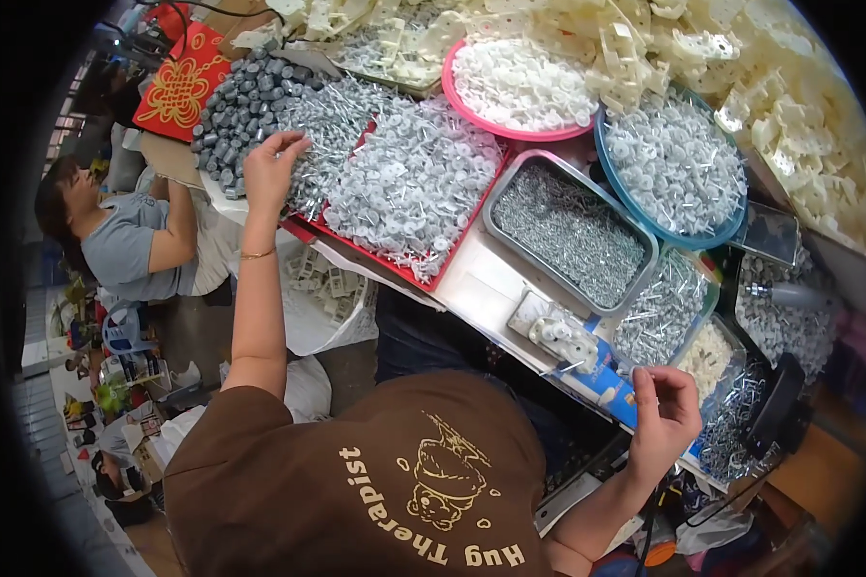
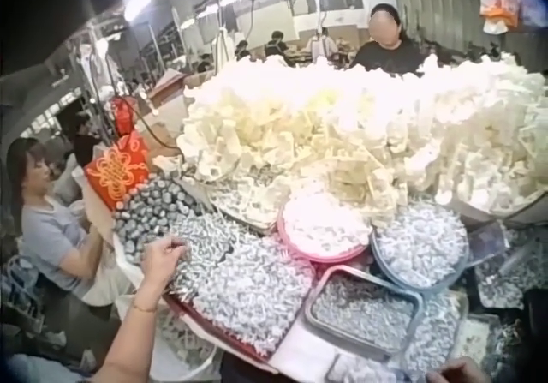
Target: Assembling small plastic components onto cards and using a handheld tool to finish the packaging.
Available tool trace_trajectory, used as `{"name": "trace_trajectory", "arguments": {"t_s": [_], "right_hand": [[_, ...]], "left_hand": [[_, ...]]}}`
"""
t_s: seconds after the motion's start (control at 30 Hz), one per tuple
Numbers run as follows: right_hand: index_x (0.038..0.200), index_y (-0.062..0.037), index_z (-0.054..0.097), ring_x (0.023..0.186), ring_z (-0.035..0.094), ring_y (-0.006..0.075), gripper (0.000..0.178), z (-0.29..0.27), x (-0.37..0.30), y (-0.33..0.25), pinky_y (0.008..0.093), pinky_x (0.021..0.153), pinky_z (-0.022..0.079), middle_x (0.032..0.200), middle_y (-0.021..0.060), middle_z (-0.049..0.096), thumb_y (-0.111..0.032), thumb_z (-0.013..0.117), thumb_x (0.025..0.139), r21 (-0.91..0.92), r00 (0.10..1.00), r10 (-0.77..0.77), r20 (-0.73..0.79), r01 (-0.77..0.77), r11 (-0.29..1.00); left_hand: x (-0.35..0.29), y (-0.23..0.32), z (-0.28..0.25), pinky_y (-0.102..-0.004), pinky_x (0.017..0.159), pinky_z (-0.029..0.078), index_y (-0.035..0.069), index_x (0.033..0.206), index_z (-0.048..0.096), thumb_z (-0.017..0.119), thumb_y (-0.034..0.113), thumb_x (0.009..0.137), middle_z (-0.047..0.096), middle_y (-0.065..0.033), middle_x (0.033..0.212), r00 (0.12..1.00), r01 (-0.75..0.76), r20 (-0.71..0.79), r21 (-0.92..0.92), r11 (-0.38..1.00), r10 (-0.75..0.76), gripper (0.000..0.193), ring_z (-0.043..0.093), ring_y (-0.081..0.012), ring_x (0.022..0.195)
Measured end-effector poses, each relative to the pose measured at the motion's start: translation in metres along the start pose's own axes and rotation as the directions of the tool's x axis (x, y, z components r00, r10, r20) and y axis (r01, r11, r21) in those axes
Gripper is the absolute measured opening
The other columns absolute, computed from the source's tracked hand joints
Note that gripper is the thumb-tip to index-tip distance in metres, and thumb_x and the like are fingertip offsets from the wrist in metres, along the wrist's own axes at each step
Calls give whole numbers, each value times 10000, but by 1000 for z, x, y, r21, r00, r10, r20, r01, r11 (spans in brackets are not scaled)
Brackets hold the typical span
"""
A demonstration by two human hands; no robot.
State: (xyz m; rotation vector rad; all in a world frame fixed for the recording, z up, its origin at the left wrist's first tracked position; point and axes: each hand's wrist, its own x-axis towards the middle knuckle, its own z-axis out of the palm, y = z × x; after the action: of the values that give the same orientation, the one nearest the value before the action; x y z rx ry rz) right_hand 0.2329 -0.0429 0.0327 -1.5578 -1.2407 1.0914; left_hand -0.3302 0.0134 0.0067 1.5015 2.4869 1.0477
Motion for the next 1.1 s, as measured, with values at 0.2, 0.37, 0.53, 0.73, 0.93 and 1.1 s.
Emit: {"name": "trace_trajectory", "arguments": {"t_s": [0.2, 0.37, 0.53, 0.73, 0.93, 1.1], "right_hand": [[978, -8, 644, 728, 599, 59, 98, 1, -17, -14, 195, 673, 471, 831, 9, 654, -21, 720, 917, 43, 999, -34, -17, 35, 998], [930, 20, 669, 741, 624, 83, 87, 33, -18, -15, 220, 681, 492, 840, 32, 685, 6, 738, 880, -42, 987, -50, 156, 57, 997], [929, 21, 703, 715, 637, 76, 88, 44, -26, -19, 221, 664, 505, 825, 46, 716, 10, 755, 858, -116, 986, -91, 143, 108, 987], [911, -16, 714, 610, 650, 123, 83, 60, -22, -3, 243, 553, 492, 804, 82, 725, -52, 767, 858, -401, 904, -357, 233, 424, 812], [954, -39, 694, 553, 658, 154, 121, 70, -5, -9, 269, 496, 476, 711, 77, 698, -94, 765, 872, -470, 904, -299, 305, 416, 778], [959, -64, 698, 552, 668, 174, 109, 67, -6, -8, 279, 496, 483, 692, 86, 690, -110, 758, 880, -476, 899, -318, 301, 431, 767]], "left_hand": [[-2, -18, -13, -276, 784, 517, 46, 1036, 761, 744, 149, 861, 764, -96, 930, 996, -83, 33, 66, 994, 81, 204, 703, -155, 840], [2, -11, -1, -311, 813, 523, 72, 1008, 776, 743, 193, 879, 758, -118, 968, 988, -147, 55, 119, 982, 141, 180, 717, -211, 872], [2, 14, -2, -284, 846, 526, 22, 1019, 771, 718, 100, 900, 765, -104, 1003, 934, -346, -46, 117, 931, 353, 152, 703, -147, 918], [-83, 129, 29, -283, 885, 551, -53, 1042, 727, 629, -62, 911, 751, -79, 999, 924, -55, 241, -685, 726, 297, 165, 701, -147, 942], [-173, 195, 77, -289, 764, 585, -21, 969, 744, 697, -89, 833, 763, -120, 932, 686, -52, 441, -764, 644, 579, 160, 742, -186, 858], [-183, 192, 94, -349, 800, 583, 10, 945, 728, 705, -66, 810, 745, -101, 883, 670, -209, 380, -728, 653, 638, 156, 731, -238, 816]]}}
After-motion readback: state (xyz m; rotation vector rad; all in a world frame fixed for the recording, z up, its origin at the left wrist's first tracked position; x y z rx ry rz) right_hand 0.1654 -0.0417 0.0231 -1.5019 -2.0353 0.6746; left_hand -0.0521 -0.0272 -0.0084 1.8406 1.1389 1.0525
